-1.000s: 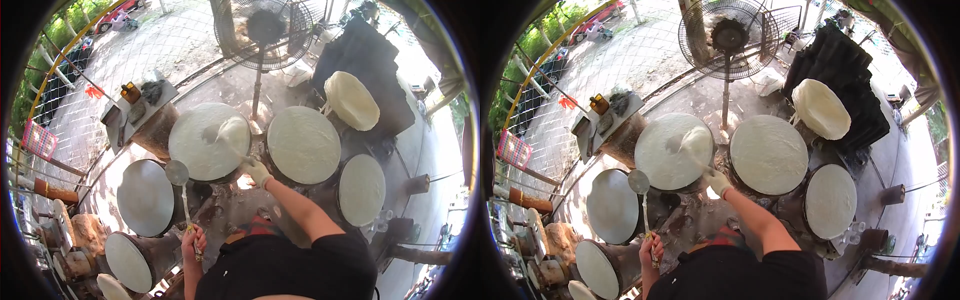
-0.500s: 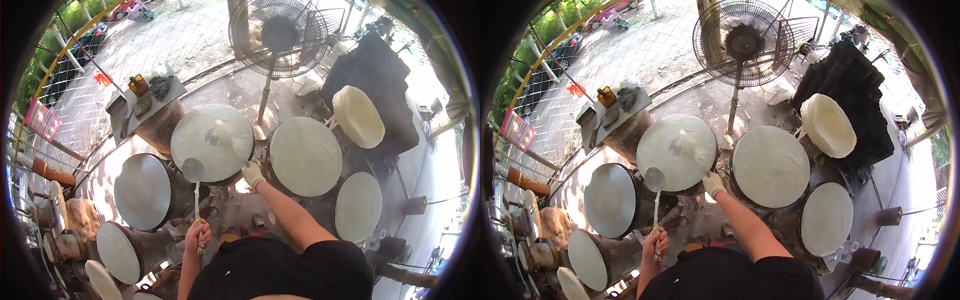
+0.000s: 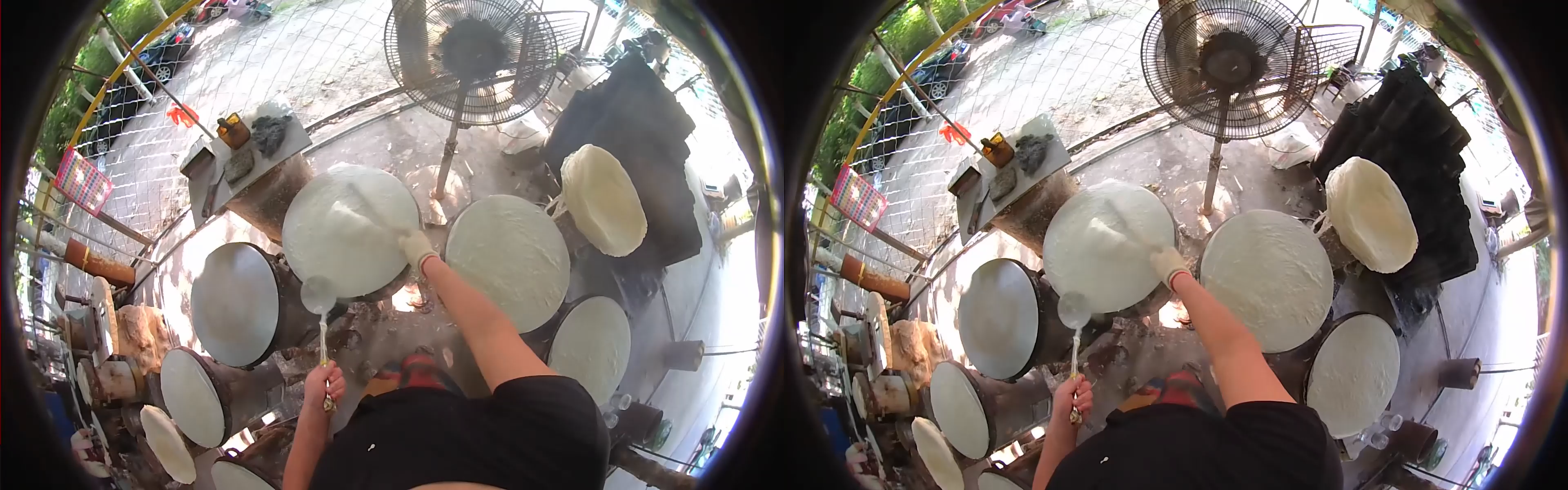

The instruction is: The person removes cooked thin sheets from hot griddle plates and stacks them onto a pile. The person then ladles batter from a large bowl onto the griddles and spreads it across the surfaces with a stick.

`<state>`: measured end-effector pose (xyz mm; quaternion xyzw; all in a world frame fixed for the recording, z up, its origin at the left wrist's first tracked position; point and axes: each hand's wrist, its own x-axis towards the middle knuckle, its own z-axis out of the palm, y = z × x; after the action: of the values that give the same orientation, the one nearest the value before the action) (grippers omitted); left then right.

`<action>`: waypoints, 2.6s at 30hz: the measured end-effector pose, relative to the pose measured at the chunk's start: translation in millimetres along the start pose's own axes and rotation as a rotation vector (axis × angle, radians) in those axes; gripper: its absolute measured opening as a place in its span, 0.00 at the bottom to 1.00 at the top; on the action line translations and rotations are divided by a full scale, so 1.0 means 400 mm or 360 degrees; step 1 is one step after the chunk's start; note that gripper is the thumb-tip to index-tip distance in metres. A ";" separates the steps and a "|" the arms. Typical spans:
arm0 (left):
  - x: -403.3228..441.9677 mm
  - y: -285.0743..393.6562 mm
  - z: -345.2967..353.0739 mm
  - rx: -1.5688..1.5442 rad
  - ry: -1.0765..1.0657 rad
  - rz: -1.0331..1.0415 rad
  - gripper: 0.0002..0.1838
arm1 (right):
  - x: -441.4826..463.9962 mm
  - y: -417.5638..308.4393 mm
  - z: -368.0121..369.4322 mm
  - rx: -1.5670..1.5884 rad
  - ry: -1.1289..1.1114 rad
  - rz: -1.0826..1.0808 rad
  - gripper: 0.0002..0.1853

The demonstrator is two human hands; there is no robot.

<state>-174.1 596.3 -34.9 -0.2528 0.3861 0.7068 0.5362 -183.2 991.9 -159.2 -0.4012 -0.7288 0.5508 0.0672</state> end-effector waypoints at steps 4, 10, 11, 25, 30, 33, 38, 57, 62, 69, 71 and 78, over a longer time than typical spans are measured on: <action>0.086 0.075 0.041 0.0708 0.0087 0.0277 0.08 | -0.126 0.050 -0.010 0.0203 -0.0408 -0.0021 0.21; 0.238 0.059 0.112 0.1425 0.0491 0.0752 0.09 | -0.370 0.143 0.113 0.0852 0.0072 0.0990 0.19; 0.258 0.040 0.123 0.1484 0.0549 0.0806 0.09 | -0.399 0.124 0.175 0.0814 0.0028 0.1030 0.20; -0.037 0.132 0.187 0.0319 -0.0344 0.0321 0.03 | -0.243 0.062 0.129 0.0410 0.0203 0.0030 0.19; -0.071 0.106 0.150 -0.0028 -0.0207 0.0101 0.03 | -0.239 0.075 0.122 0.0108 -0.0470 -0.0129 0.21; -0.170 0.112 0.126 0.0022 -0.0022 0.0338 0.02 | -0.290 0.051 0.135 0.0570 -0.0326 0.0189 0.19; -0.273 0.213 0.064 0.0386 0.0142 0.0961 0.04 | -0.338 -0.048 0.260 0.0704 -0.0525 0.0386 0.21; 0.193 0.758 -0.586 0.2537 0.1244 0.1290 0.17 | -0.312 -0.298 0.977 -0.0385 -0.0128 -0.0195 0.23; 0.108 0.833 -0.646 0.2639 0.1334 0.1364 0.17 | -0.270 -0.413 1.027 0.0369 -0.0423 0.0143 0.22; 0.069 0.857 -0.735 0.2624 0.1478 0.1277 0.23 | -0.305 -0.469 1.172 0.0404 -0.0621 0.0507 0.22; 0.043 0.871 -0.741 0.2616 0.1610 0.1299 0.25 | -0.313 -0.511 1.131 0.0418 -0.0469 0.0370 0.20; -0.058 0.891 -0.828 0.2702 0.1686 0.1252 0.32 | -0.320 -0.527 1.220 0.0141 -0.0631 0.0220 0.20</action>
<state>-525.7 267.7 -109.3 0.0701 0.9883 0.1309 0.0360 -468.6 526.9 -122.0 -0.3308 -0.6736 0.6537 -0.0978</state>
